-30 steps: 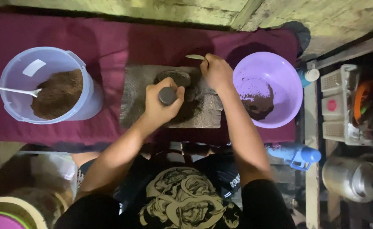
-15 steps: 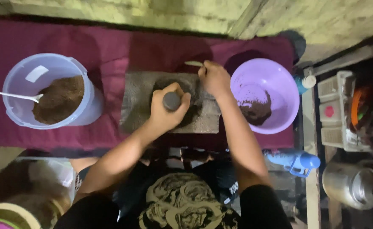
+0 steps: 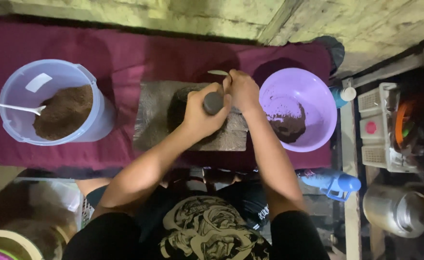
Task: The person uses a pestle and mortar to grind a dark brown substance on a wooden board. They repeatedly scrape the ground material with a spoon and transfer it into a purple bowl. A white bucket containing more of the substance is visible nearby.
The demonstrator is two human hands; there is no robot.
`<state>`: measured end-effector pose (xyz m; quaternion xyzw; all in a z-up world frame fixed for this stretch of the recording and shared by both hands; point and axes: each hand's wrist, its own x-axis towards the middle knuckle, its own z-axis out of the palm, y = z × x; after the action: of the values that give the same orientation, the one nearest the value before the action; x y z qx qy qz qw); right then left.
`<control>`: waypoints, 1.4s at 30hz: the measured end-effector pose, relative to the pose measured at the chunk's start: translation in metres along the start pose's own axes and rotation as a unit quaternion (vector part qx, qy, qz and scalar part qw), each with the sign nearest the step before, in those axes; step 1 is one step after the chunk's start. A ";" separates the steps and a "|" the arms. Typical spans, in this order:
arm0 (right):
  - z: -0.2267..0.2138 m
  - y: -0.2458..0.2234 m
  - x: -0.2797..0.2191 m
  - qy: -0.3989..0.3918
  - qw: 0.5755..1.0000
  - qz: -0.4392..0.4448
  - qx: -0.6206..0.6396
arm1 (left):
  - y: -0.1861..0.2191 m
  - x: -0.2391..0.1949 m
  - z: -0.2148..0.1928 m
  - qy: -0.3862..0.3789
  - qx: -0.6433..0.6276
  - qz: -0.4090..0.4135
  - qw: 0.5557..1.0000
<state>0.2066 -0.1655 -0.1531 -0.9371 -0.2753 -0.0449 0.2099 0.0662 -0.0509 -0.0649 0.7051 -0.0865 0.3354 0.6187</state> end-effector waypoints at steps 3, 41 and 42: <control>0.014 0.006 0.006 0.028 0.999 0.008 -0.022 | 0.029 0.019 -0.005 0.003 0.016 0.038 0.999; -0.004 -0.001 0.009 -0.050 0.997 0.037 0.035 | -0.008 -0.006 -0.067 0.111 0.015 -0.097 0.989; -0.005 0.000 0.011 -0.055 0.997 0.033 0.034 | 0.004 -0.004 -0.063 0.130 -0.010 -0.108 0.986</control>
<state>0.2157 -0.1619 -0.1461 -0.9391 -0.2563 0.0232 0.2280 0.0380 0.0056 -0.0627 0.6546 0.0683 0.3548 0.6641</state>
